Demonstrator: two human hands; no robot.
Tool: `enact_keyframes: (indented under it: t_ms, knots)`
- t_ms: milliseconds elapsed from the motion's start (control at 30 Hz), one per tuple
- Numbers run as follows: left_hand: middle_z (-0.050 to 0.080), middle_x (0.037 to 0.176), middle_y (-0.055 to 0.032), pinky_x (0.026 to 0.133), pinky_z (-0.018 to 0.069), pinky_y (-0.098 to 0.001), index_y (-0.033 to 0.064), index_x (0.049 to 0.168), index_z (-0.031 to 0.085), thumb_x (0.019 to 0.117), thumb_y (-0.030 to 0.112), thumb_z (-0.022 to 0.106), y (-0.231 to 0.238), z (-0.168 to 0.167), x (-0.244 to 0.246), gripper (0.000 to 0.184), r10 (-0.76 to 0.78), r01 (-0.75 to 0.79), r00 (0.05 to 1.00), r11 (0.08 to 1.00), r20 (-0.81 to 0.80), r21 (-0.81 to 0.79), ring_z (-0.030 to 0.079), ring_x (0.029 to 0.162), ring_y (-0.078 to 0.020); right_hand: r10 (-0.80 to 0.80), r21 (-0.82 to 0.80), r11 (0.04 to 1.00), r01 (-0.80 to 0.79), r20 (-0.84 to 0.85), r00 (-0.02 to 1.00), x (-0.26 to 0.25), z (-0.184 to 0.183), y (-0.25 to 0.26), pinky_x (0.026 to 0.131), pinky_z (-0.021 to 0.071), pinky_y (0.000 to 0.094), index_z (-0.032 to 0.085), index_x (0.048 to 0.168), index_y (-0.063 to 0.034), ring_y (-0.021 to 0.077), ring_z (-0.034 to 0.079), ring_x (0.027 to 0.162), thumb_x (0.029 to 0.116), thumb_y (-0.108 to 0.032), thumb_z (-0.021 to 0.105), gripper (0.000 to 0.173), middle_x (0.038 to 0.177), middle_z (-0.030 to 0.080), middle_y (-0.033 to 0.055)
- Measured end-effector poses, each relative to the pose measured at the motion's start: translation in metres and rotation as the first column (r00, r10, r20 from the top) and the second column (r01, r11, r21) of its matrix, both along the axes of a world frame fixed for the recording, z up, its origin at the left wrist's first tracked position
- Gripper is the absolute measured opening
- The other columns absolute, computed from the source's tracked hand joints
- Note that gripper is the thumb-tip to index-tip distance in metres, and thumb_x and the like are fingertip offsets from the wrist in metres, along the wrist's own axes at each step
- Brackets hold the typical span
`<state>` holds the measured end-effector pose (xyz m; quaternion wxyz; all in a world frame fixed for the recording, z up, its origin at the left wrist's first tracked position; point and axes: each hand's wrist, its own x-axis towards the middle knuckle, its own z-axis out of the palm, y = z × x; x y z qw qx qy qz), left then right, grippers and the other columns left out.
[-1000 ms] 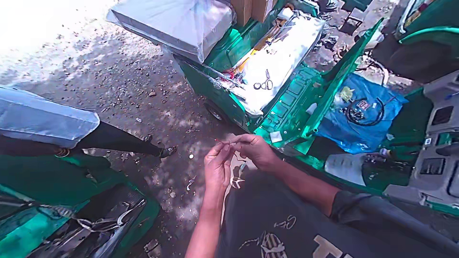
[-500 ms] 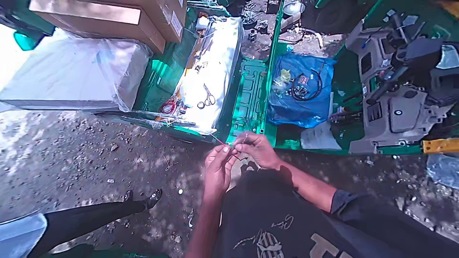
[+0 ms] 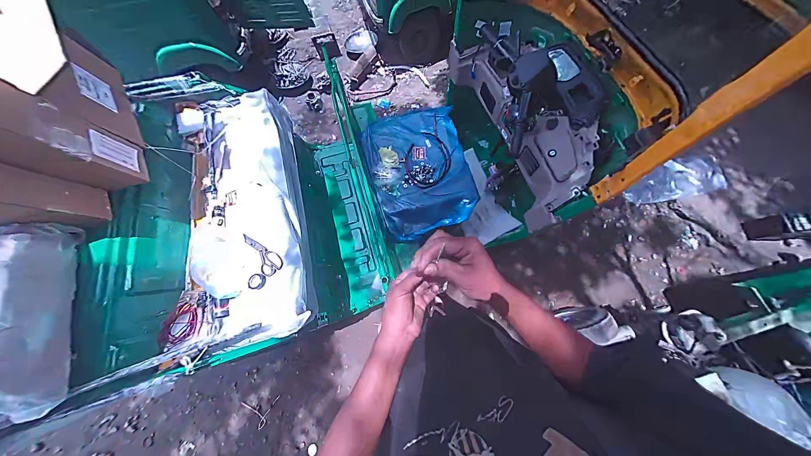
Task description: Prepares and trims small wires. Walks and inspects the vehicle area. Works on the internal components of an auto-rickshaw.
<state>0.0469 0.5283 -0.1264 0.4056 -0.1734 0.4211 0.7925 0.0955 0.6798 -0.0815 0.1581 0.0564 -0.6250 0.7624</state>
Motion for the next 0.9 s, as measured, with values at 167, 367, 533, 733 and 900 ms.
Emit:
enact_keyframes:
  t_ms: [167,367,533,733,900]
  knots:
    - [0.072,0.093,-0.0149,0.064,0.0595,-0.0322,-0.0043,0.104,0.070,0.1014,0.011,0.062,0.010,0.007,-0.021,0.017,-0.521,0.472,0.784,0.853,-0.338,-0.222,0.068,0.072,-0.0188,-0.183,-0.025,0.982,0.186,0.102,0.978,0.019,0.013,0.017,0.079,0.0598,0.0294,0.069,0.109,0.0062,0.0122,0.069,0.082,0.1015,-0.003,0.060,0.015,0.090,0.073,0.0083]
    - [0.070,0.082,0.0046,0.059,0.0534,-0.0240,0.0122,0.099,0.075,0.0937,0.022,0.070,0.007,0.049,-0.084,0.012,-0.540,0.046,0.132,0.841,-0.831,-0.539,0.063,0.066,-0.0054,-0.455,0.166,0.885,0.435,0.106,0.884,0.045,0.026,0.020,0.081,0.0607,0.0303,0.072,0.113,0.0045,0.0137,0.071,0.085,0.1027,-0.004,0.059,0.018,0.096,0.075,0.0103]
    - [0.070,0.115,-0.0081,0.077,0.0595,-0.0323,0.0087,0.135,0.065,0.0920,0.026,0.076,0.041,0.100,-0.105,0.048,-0.482,0.681,-0.013,0.637,-0.876,-0.361,0.067,0.087,-0.0180,-0.561,0.242,0.815,0.527,0.101,0.822,0.058,0.039,-0.001,0.073,0.0588,0.0275,0.072,0.109,0.0036,0.0113,0.069,0.078,0.1033,-0.005,0.057,0.018,0.090,0.074,0.0080]
    - [0.073,0.111,-0.0001,0.085,0.0635,-0.0344,0.0162,0.120,0.075,0.0899,0.025,0.080,0.068,0.107,-0.100,0.032,-0.320,0.732,-0.351,0.492,-0.880,-0.471,0.072,0.095,-0.0142,-0.636,0.305,0.753,0.582,0.114,0.763,0.074,0.039,-0.030,0.081,0.0624,0.0323,0.073,0.106,0.0036,0.0141,0.072,0.084,0.1018,-0.005,0.061,0.016,0.094,0.075,0.0093]
    - [0.075,0.101,0.0054,0.086,0.0596,-0.0270,0.0167,0.102,0.080,0.0978,0.026,0.069,0.069,0.112,-0.094,0.015,-0.013,0.623,-0.631,0.588,-0.776,-0.516,0.070,0.093,-0.0035,-0.686,0.297,0.714,0.634,0.111,0.719,0.087,0.026,-0.051,0.074,0.0607,0.0295,0.071,0.101,0.0046,0.0121,0.071,0.077,0.0996,-0.002,0.063,0.010,0.089,0.076,0.0098]
